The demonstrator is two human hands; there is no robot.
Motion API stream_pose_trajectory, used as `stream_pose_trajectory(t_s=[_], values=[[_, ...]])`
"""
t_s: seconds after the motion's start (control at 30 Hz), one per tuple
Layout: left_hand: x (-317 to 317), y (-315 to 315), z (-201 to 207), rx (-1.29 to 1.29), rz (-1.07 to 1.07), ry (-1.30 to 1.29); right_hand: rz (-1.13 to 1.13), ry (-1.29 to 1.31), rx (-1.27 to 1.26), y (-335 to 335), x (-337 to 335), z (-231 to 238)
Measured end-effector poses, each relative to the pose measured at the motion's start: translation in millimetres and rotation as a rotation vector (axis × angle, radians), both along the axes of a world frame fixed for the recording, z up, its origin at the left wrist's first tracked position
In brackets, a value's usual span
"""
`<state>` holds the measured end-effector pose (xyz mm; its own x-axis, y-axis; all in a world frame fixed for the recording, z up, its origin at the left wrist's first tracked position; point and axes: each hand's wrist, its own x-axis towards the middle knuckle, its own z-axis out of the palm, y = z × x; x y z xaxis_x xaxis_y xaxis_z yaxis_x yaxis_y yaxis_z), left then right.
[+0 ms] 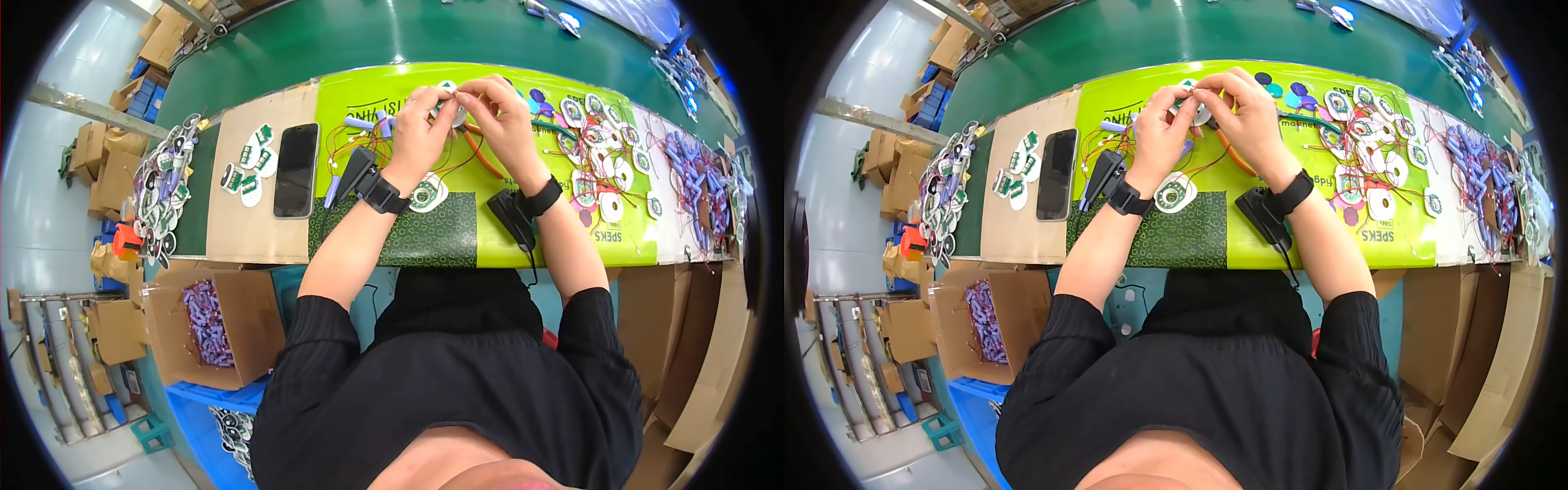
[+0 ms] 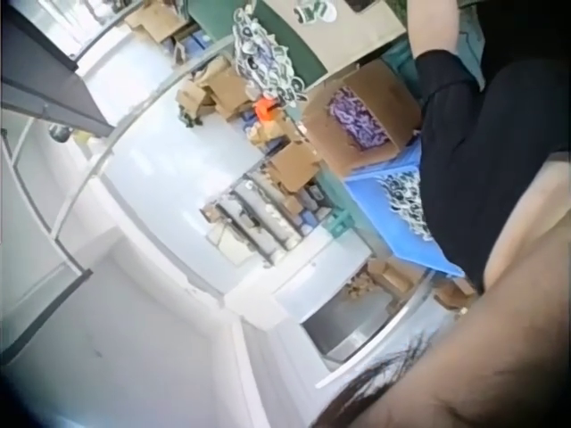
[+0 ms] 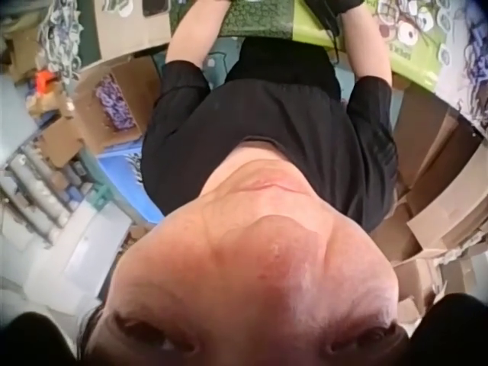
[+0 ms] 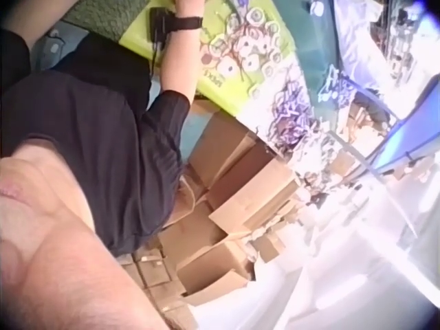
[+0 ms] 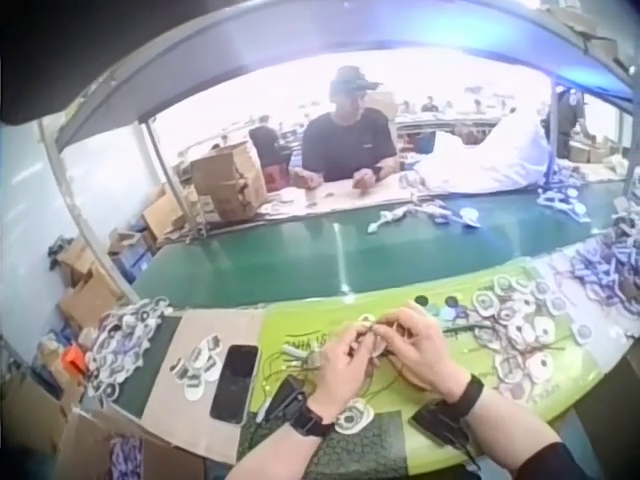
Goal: The person assembles electronic devices by connecting a battery to a circuit board, testing the connection to light up an LED, and then snapping the board into a plastic housing.
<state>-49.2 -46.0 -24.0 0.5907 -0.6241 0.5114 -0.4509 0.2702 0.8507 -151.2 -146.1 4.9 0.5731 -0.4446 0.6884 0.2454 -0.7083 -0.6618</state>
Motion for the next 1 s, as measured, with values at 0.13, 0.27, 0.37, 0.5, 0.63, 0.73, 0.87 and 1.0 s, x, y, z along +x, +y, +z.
stream_pose_trajectory(t_s=[0.13, 0.27, 0.37, 0.5, 0.63, 0.73, 0.87, 1.0], values=[[1.3, -0.1, -1.3, 0.017, 0.081, -0.19, -0.023, -0.011, -0.019, 2.2, -1.2, 2.2], [0.2, 1.8, 1.7, 0.038, 0.115, -0.277, -0.036, 0.004, 0.005, 4.0, -1.7, 1.5], [-1.1, 4.4, 5.0, 0.074, 0.144, -0.329, -0.058, 0.014, 0.01, 7.6, 1.2, -3.9], [0.4, 5.3, 5.7, 0.049, 0.174, -0.441, -0.11, 0.032, -0.03, 9.0, 2.7, -7.4], [-4.8, 5.6, 6.3, 0.104, 0.062, 0.003, -0.141, 0.023, 0.096, -0.9, 2.2, -11.5], [-4.8, 2.6, 10.2, -0.056, -0.177, 0.401, -0.172, 0.128, 0.107, -4.8, 0.2, -9.5], [-2.0, -0.7, 8.2, -0.066, -0.265, 0.504, -0.228, 0.144, -0.121, 1.4, -2.4, -3.9], [-1.3, -3.6, 3.6, -0.11, -0.264, 0.506, -0.263, 0.099, -0.266, 4.9, -3.0, 0.0]])
